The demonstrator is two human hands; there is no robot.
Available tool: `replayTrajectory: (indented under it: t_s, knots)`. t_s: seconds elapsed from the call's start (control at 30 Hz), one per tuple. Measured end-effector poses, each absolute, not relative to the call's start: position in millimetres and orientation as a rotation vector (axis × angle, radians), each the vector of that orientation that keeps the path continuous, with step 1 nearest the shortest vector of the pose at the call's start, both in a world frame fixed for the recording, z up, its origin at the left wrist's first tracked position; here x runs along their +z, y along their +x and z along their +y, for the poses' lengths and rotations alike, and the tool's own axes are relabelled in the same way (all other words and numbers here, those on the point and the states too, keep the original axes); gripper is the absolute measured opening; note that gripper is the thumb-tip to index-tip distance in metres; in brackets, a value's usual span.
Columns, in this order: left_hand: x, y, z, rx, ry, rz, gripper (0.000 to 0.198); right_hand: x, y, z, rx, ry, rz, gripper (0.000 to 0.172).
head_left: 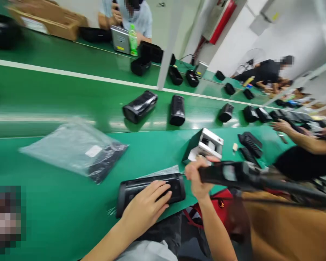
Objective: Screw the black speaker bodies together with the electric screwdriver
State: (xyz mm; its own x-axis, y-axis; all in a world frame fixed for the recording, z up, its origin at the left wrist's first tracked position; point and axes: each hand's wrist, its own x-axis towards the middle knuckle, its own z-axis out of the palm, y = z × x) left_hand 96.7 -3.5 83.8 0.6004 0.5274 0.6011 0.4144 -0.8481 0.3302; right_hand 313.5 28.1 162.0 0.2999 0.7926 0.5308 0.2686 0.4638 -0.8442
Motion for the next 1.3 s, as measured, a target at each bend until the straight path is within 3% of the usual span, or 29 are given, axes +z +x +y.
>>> replayTrajectory:
  t_s: [0.1, 0.2, 0.27, 0.4, 0.5, 0.63, 0.67, 0.73, 0.77, 0.83, 0.9, 1.03, 1.2, 1.3]
  knots:
    - [84, 99, -3, 0.993, 2.677, 0.739, 0.022, 154, 314, 26, 0.459, -0.975, -1.222, 0.032]
    - [82, 100, 2, 0.901, 2.746, 0.733, 0.028, 153, 318, 32, 0.47, -0.992, -1.184, 0.044]
    - [83, 100, 3, 0.858, 2.779, 0.728, 0.029, 151, 322, 34, 0.521, -1.073, -1.163, 0.039]
    - [86, 100, 3, 0.834, 2.793, 0.753, 0.028, 140, 327, 34, 0.576, -1.141, -1.082, 0.045]
    - [88, 99, 4, 0.855, 2.775, 0.768, 0.026, 136, 323, 38, 0.535, -1.093, -1.078, 0.037]
    - [96, 99, -1, 0.977, 2.696, 0.785, 0.02, 167, 319, 36, 0.409, -0.962, -1.129, 0.075]
    - [96, 98, -3, 1.017, 2.669, 0.803, 0.02, 179, 321, 35, 0.396, -0.919, -1.114, 0.068]
    - [91, 95, -2, 1.059, 2.692, 0.843, 0.026, 202, 329, 38, 0.313, -0.854, -1.089, 0.027]
    - [86, 93, 1, 1.089, 2.72, 0.827, 0.028, 212, 337, 42, 0.243, -0.858, -1.092, 0.022]
    - [76, 91, 8, 1.147, 2.774, 0.773, 0.03, 228, 355, 54, 0.111, -0.922, -1.098, 0.031]
    - [69, 89, 13, 1.174, 2.817, 0.718, 0.032, 235, 375, 67, 0.041, -0.994, -1.076, 0.03]
    - [66, 88, 11, 1.173, 2.859, 0.687, 0.034, 226, 393, 86, 0.046, -1.052, -1.011, 0.061]
    - [67, 90, 9, 1.197, 2.858, 0.734, 0.033, 215, 392, 79, 0.07, -1.042, -0.983, 0.074]
    - [66, 90, 10, 1.177, 2.888, 0.718, 0.034, 211, 392, 74, 0.064, -1.06, -1.001, 0.073]
